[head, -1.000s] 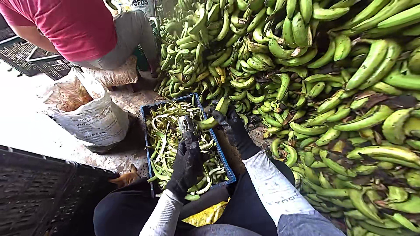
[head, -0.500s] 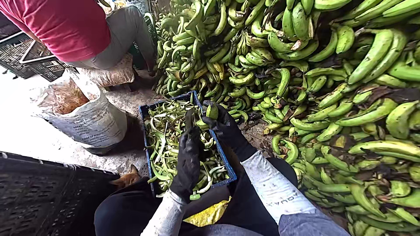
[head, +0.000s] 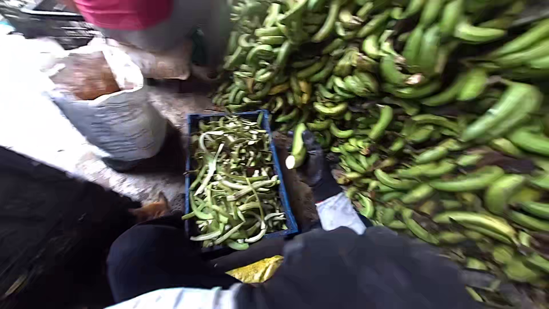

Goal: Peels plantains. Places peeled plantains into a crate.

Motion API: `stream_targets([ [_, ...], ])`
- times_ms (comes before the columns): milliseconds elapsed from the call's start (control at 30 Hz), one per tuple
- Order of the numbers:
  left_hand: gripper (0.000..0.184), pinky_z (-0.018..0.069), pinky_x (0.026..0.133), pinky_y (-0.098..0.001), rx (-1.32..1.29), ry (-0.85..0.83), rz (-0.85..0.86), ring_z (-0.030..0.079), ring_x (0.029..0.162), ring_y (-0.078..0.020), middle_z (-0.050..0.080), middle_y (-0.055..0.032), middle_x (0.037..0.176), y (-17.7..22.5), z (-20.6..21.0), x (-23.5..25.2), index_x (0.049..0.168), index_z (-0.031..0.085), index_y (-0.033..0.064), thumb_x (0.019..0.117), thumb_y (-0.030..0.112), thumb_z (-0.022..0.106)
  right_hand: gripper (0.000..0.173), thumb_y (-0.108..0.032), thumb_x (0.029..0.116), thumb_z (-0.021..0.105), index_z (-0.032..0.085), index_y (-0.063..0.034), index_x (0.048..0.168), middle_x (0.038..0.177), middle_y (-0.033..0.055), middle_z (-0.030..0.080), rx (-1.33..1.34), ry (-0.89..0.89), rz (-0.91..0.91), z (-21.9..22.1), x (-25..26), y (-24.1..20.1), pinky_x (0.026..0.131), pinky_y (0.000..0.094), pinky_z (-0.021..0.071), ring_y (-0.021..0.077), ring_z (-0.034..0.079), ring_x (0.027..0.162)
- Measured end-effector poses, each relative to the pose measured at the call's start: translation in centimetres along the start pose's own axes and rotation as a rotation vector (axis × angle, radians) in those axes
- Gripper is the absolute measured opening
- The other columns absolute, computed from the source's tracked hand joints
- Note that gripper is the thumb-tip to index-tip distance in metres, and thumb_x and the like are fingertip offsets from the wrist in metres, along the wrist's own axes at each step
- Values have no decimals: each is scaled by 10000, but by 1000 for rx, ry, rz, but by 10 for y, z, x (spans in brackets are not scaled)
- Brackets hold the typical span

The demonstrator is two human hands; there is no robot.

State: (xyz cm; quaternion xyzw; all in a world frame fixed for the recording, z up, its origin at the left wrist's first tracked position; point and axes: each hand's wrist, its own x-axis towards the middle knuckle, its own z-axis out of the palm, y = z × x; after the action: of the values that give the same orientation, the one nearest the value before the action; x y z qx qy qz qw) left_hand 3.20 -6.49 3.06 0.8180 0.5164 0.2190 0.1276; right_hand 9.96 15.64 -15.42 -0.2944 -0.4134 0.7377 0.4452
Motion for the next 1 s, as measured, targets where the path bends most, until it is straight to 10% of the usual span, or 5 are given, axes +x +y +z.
stream_targets([
  [233, 470, 574, 809, -485, -354, 122, -383, 677, 922, -167, 695, -17, 1088, -169, 68, 2, 1342, 627, 239, 1033, 545, 448, 451, -566, 1058, 364, 607, -233, 1242, 838, -28, 659, -113, -55, 46, -2, -18, -8, 548, 245, 534, 60, 609, 647],
  [533, 541, 560, 857, -459, -438, 123, -416, 664, 963, -171, 683, -33, 1109, -196, 111, 5, 1377, 616, 228, 997, 593, 491, 480, -549, 1060, 361, 603, -185, 1258, 850, 15, 671, -13, -94, 57, 5, -6, 13, 609, 278, 574, 94, 644, 687],
  [733, 400, 531, 854, -639, -133, 340, -639, 669, 1038, -394, 678, -193, 1153, -233, 91, 14, 1333, 640, 139, 1016, 381, 609, 397, -411, 1095, 310, 561, -138, 1238, 776, 53, 653, -82, -149, 166, 21, -19, 25, 485, 260, 544, 119, 616, 557],
  [867, 408, 540, 910, -542, -370, 512, -658, 659, 1056, -243, 665, -113, 1199, -239, 67, 5, 1375, 574, 148, 1044, 387, 553, 454, -452, 1083, 303, 577, -114, 1212, 771, 58, 664, -39, -156, 155, 13, -20, 24, 477, 247, 542, 112, 613, 539],
  [1000, 380, 575, 784, -452, -552, 314, -478, 666, 894, -157, 687, -29, 1061, -214, 88, 0, 1333, 623, 201, 1017, 404, 564, 400, -488, 1063, 386, 618, -173, 1147, 773, 7, 652, -25, -81, 27, 3, -3, 12, 492, 243, 540, 82, 595, 551],
])
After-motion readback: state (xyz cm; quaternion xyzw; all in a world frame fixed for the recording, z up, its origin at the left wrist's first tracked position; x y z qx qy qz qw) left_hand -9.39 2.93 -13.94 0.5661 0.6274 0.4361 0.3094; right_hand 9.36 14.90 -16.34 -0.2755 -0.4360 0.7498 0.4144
